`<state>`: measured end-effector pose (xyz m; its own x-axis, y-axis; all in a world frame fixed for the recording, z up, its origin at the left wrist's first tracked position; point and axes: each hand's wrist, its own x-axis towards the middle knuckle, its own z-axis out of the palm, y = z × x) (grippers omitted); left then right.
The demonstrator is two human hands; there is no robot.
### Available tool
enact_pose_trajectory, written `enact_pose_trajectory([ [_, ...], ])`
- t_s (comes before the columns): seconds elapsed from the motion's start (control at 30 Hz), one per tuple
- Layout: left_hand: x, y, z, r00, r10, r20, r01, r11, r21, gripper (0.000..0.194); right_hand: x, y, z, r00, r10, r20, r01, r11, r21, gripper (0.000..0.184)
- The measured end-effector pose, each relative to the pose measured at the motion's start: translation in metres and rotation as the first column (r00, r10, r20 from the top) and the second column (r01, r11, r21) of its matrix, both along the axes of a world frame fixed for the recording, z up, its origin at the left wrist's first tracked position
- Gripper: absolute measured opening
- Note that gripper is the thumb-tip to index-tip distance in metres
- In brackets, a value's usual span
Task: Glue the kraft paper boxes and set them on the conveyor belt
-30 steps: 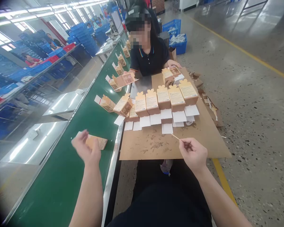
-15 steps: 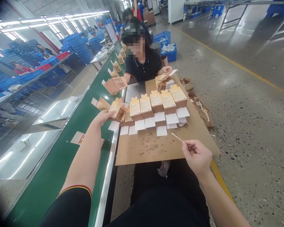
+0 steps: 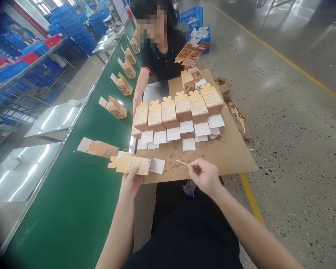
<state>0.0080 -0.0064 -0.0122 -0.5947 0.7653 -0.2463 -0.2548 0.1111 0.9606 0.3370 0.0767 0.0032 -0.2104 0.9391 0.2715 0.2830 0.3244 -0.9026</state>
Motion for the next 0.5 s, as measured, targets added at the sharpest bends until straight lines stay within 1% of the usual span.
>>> enact_pose_trajectory([
  [0.07,0.009,0.008,-0.009,1.0,0.006,0.003,-0.006,1.0,-0.026,0.09,-0.031,-0.011,-0.015,0.989,0.145,-0.017,-0.145,0.989,-0.019,0.021],
  [0.13,0.009,0.014,-0.011,1.0,-0.011,-0.028,0.01,0.999,-0.034,0.088,-0.055,-0.017,-0.03,0.973,0.229,-0.01,-0.229,0.973,-0.029,0.019],
  [0.2,0.006,0.016,-0.009,0.998,-0.026,-0.062,0.024,0.999,-0.028,0.084,-0.067,-0.019,-0.043,0.961,0.275,0.028,-0.274,0.961,-0.029,0.018],
  [0.27,0.005,0.015,-0.007,0.996,-0.026,-0.081,0.025,1.0,-0.017,0.082,-0.069,-0.016,-0.05,0.95,0.3,0.086,-0.3,0.954,-0.018,0.019],
  [0.37,0.008,0.014,-0.006,0.995,-0.029,-0.097,0.029,1.0,-0.006,0.077,-0.065,-0.009,-0.054,0.937,0.31,0.162,-0.313,0.95,-0.007,0.02],
  [0.43,0.012,0.014,-0.007,0.993,-0.032,-0.11,0.032,0.999,-0.009,0.076,-0.062,-0.004,-0.054,0.941,0.286,0.181,-0.291,0.957,0.0,0.02],
  [0.5,0.019,0.016,-0.009,0.989,0.0,-0.151,0.0,1.0,-0.003,0.078,-0.061,0.001,-0.053,0.958,0.234,0.166,-0.238,0.971,0.005,0.02],
])
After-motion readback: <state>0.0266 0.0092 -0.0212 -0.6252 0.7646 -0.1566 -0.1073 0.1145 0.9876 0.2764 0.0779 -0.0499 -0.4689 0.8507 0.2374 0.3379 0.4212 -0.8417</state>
